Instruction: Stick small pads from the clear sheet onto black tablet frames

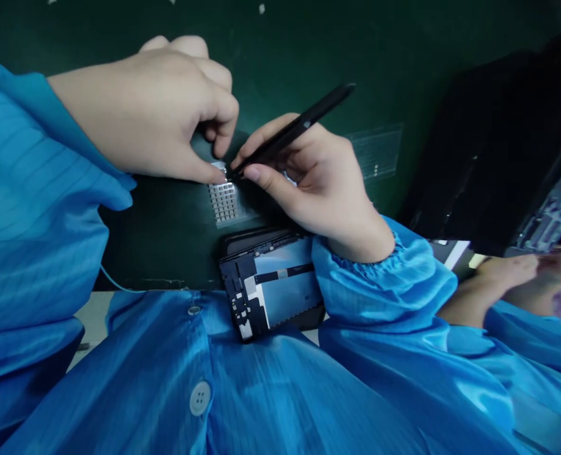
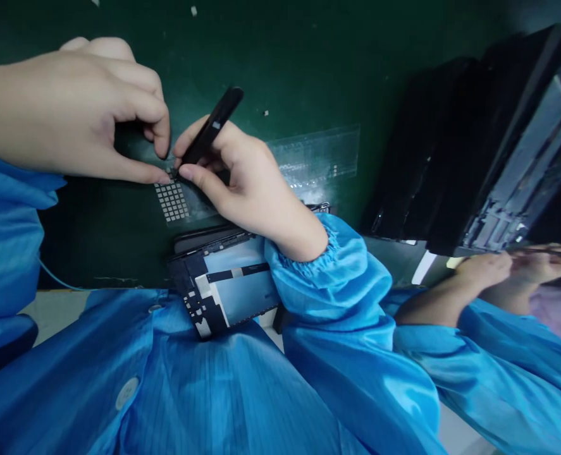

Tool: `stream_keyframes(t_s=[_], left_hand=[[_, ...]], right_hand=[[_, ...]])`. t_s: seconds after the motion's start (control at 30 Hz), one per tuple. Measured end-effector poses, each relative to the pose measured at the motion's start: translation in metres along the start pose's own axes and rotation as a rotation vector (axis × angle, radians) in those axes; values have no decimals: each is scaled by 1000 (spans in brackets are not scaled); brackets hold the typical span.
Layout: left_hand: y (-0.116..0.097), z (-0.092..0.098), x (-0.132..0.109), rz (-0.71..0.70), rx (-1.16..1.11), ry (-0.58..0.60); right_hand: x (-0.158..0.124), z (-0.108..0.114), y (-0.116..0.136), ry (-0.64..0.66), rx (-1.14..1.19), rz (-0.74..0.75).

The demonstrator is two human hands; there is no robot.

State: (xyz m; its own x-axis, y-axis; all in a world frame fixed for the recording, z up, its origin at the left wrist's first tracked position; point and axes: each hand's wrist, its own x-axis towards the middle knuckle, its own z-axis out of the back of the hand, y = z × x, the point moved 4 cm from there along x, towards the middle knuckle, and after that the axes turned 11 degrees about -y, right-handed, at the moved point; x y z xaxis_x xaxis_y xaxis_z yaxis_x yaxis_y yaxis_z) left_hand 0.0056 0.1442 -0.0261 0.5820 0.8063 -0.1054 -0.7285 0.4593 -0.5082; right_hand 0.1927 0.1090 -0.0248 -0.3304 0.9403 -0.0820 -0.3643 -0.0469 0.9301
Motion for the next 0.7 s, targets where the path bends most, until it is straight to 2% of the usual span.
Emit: stream_keyframes(t_s=[0.17, 0.3, 0.37, 0.43, 0.47, 0.53, 0.63, 0.7], left_hand=[[-3, 1, 0, -14, 3, -9], [0, -3, 0, -24, 5, -16], [1, -4, 0, -34, -12, -33], [2, -5, -1, -41, -17, -45], [3, -5, -2, -45, -13, -49], [5, -6, -3, -52, -4, -57], [13, -7, -3, -85, -4, -88], [20, -9, -2, -114, -21, -122]], right_hand=[[-6, 3, 1, 38, -63, 91], [1, 2, 3, 83, -109, 112], [3, 3, 1, 91, -69, 90], [-3, 9, -1, 39, 53, 46], [-11, 15, -1, -32, 122, 30], [-38, 32, -2, -256, 192, 26], [-96, 53, -6, -664, 88, 12], [-130, 56, -14, -836, 13, -19]])
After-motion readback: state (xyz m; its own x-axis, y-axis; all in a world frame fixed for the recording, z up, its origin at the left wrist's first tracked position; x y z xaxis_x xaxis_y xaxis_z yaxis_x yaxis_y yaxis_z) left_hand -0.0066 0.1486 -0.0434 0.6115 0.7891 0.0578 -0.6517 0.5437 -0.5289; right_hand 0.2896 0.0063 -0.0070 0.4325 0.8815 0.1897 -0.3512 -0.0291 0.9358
